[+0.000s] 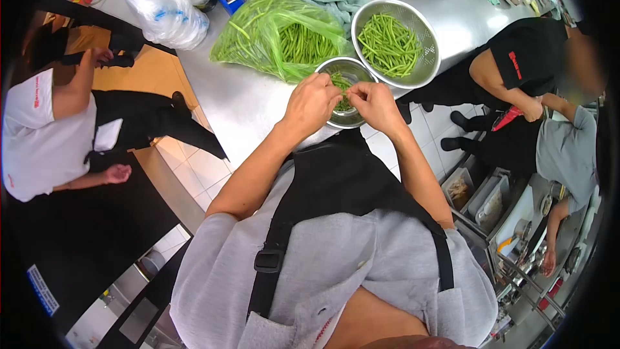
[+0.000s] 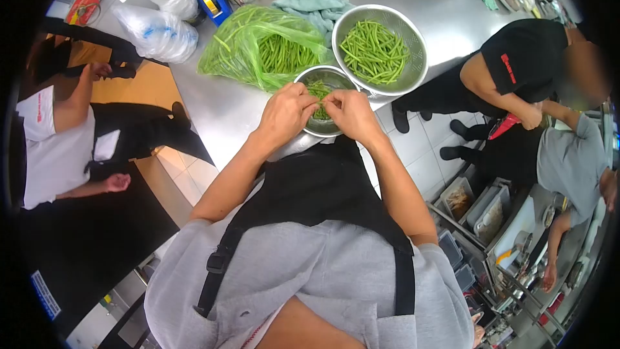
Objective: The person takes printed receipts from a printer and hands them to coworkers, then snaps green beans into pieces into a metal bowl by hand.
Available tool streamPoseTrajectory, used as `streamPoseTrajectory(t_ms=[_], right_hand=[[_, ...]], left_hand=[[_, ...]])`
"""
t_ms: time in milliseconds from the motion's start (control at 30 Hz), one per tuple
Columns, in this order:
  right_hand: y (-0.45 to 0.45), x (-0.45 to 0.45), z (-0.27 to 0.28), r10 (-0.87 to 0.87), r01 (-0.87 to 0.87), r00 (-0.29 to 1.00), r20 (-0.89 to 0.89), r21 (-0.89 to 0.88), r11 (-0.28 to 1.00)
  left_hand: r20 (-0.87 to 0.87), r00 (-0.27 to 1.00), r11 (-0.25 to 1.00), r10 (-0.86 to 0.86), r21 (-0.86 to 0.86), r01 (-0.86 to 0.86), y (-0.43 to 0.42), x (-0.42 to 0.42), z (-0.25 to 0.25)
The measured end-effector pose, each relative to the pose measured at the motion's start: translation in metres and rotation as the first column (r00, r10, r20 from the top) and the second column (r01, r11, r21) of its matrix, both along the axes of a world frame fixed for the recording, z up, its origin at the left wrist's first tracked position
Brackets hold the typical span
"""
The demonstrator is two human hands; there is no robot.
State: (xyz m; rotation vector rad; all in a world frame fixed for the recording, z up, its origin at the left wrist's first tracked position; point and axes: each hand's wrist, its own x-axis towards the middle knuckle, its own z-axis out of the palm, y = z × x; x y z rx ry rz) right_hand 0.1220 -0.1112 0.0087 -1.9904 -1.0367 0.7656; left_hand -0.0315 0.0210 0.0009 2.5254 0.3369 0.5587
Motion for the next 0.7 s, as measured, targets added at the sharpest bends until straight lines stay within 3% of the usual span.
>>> streamPoseTrajectory(t_ms=[100,133,167,233,300,400,500,600,700], right_hand=[[0.001,-0.002,-0.015,-0.188,0.190,0.981,-0.038,0.066,0.980],[0.003,0.003,-0.021,-0.247,0.250,0.968,-0.046,0.071,0.966],[0.005,0.007,-0.027,-0.305,0.308,0.951,-0.052,0.080,0.948],[0.003,0.012,-0.042,-0.191,0.208,0.972,-0.139,0.118,0.971],[0.001,0.010,-0.048,-0.072,0.111,0.975,-0.210,0.182,0.977],[0.005,0.005,-0.031,0.027,0.014,0.938,-0.345,0.114,0.993],[0.008,0.003,-0.026,0.008,0.018,0.932,-0.363,0.069,0.997],[0.015,0.008,-0.052,-0.149,0.209,0.876,-0.458,0.083,0.974],[0.022,0.010,-0.059,-0.083,0.082,0.996,0.022,0.046,0.996]], left_hand=[[0.083,0.993,0.951,0.084,-0.304,-0.055,-0.004,0.005,-0.009],[0.017,0.993,0.922,0.121,-0.373,-0.106,-0.002,0.004,0.000],[0.023,0.982,0.811,0.188,-0.568,-0.142,-0.003,0.004,-0.005],[-0.011,0.946,0.477,0.323,-0.862,-0.173,0.000,0.004,-0.012],[0.025,0.929,0.417,0.369,-0.898,-0.141,0.002,0.002,-0.012],[0.057,0.910,0.369,0.411,-0.923,-0.109,0.002,0.003,-0.010],[0.087,0.902,0.384,0.423,-0.919,-0.092,0.001,0.002,-0.008],[0.114,0.905,0.445,0.410,-0.891,-0.089,-0.007,-0.006,0.000],[0.151,0.909,0.557,0.388,-0.825,-0.101,-0.016,-0.020,0.011]])
